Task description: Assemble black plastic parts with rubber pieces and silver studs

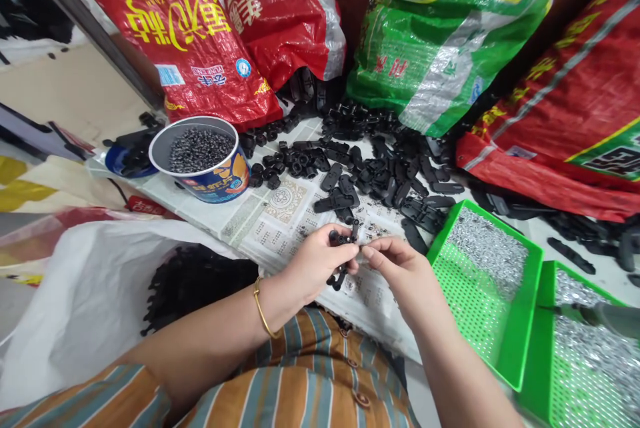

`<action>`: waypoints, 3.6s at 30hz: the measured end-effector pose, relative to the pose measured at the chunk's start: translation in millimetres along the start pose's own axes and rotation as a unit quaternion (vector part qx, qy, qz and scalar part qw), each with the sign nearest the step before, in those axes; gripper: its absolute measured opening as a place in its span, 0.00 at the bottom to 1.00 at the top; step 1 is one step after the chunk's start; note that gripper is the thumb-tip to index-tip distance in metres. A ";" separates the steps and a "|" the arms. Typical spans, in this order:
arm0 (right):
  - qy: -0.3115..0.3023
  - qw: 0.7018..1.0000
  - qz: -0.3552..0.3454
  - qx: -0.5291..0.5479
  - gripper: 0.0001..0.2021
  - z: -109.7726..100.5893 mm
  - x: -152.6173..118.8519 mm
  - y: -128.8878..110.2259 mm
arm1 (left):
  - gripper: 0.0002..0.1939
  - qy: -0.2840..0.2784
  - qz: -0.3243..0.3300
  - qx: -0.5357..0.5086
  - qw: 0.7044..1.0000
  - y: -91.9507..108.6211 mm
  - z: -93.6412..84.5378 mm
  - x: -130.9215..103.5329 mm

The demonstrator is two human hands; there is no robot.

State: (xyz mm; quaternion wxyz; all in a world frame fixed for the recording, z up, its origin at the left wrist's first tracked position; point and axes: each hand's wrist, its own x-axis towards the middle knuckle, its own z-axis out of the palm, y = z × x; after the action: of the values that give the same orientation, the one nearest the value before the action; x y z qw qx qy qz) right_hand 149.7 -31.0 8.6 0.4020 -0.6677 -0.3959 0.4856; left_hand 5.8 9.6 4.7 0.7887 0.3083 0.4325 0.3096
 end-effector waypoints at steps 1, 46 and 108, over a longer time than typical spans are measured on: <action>-0.009 1.000 0.015 0.024 0.12 -0.4 -1.3 -0.3 | 0.09 -0.005 -0.013 -0.006 1.000 0.5 0.1 -1.3; 0.038 0.856 -0.396 -0.329 0.03 -7.0 3.4 0.1 | 0.09 -0.041 -0.009 -0.006 0.999 -15.7 -2.7 0.3; 0.028 0.770 -0.445 -0.457 0.03 2.0 11.2 1.4 | 0.07 0.014 0.021 -0.049 0.999 -12.0 -8.1 3.5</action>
State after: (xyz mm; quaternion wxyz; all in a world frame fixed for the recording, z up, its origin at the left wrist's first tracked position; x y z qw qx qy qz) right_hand 150.4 -20.8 3.3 0.2319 -0.5356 -0.8120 -0.0044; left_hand 2.9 6.6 -9.6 0.7901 0.2740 0.4214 0.3507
